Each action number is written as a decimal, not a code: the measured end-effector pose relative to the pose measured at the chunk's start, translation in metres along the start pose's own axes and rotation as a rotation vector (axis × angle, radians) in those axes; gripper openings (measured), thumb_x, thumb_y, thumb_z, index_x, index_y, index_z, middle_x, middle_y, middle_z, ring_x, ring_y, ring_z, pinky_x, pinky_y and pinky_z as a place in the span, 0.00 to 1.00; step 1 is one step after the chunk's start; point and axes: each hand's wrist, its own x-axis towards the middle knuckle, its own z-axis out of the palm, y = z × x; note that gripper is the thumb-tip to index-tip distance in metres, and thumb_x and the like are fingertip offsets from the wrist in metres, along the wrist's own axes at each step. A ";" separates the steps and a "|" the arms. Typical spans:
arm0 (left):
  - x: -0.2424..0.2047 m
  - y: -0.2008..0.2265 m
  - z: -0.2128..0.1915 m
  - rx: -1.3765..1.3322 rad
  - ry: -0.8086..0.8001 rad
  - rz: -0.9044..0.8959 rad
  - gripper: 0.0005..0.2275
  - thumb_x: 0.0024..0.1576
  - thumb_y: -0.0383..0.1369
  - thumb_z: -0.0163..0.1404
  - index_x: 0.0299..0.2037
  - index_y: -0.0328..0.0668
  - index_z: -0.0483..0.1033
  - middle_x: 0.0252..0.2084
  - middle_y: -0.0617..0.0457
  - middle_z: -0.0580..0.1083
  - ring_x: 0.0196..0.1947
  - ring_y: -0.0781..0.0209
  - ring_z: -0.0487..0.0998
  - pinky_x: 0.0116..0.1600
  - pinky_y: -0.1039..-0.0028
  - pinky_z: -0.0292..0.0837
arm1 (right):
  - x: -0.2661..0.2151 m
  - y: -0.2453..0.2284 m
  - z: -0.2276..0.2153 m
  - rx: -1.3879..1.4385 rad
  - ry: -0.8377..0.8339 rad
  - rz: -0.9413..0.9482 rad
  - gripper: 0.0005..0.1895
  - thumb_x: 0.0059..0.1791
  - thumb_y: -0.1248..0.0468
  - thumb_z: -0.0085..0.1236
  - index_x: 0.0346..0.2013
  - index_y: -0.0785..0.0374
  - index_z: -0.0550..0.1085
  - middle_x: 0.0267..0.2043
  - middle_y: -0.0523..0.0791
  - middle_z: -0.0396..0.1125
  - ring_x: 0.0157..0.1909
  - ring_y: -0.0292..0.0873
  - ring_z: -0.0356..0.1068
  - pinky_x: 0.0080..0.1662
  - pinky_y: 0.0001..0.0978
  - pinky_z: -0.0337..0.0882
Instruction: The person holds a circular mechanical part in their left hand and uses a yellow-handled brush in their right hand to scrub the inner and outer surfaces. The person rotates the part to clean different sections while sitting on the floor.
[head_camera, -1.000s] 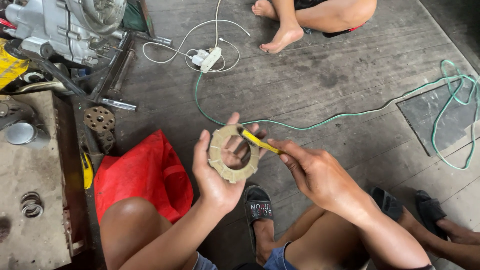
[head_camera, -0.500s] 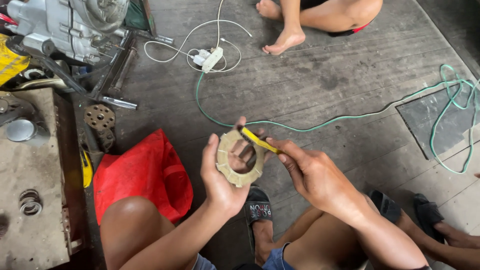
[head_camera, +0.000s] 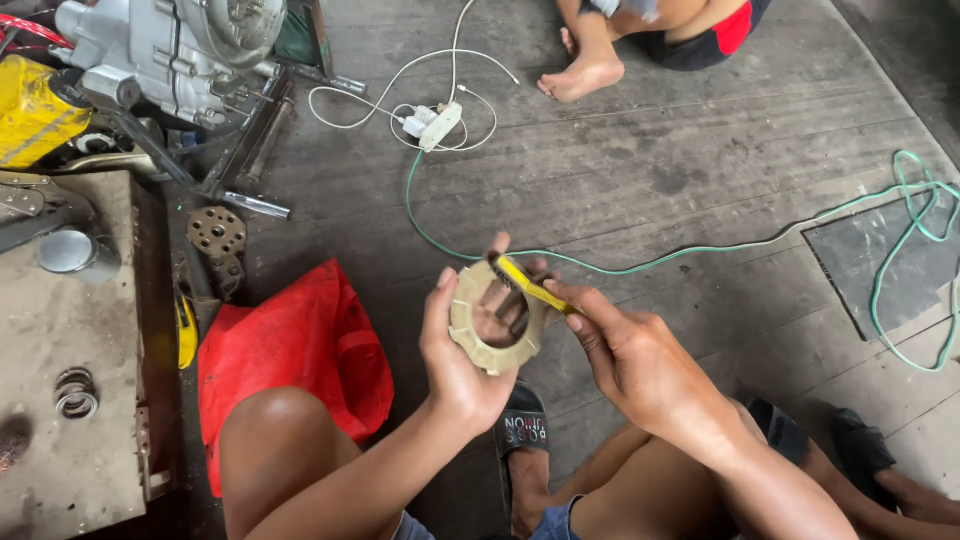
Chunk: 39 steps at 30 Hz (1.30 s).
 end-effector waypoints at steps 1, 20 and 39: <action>0.004 0.001 0.000 -0.002 -0.002 0.001 0.26 0.60 0.48 0.44 0.64 0.41 0.70 0.53 0.34 0.74 0.53 0.43 0.76 0.56 0.59 0.72 | 0.001 0.000 -0.002 -0.003 0.000 -0.002 0.21 0.56 0.64 0.44 0.65 0.57 0.68 0.29 0.41 0.75 0.19 0.38 0.60 0.33 0.26 0.67; 0.002 0.000 0.008 0.011 0.086 0.084 0.34 0.56 0.52 0.43 0.71 0.42 0.65 0.55 0.35 0.72 0.58 0.41 0.74 0.59 0.54 0.70 | 0.003 -0.001 0.003 -0.015 0.033 0.017 0.20 0.57 0.64 0.42 0.64 0.56 0.66 0.32 0.40 0.65 0.18 0.39 0.54 0.29 0.28 0.63; 0.005 -0.001 0.012 0.074 0.156 0.100 0.35 0.55 0.51 0.42 0.72 0.43 0.64 0.57 0.36 0.72 0.59 0.41 0.74 0.58 0.54 0.71 | 0.001 0.002 0.001 -0.061 -0.033 0.123 0.18 0.57 0.62 0.42 0.63 0.52 0.67 0.13 0.44 0.51 0.16 0.42 0.48 0.25 0.35 0.57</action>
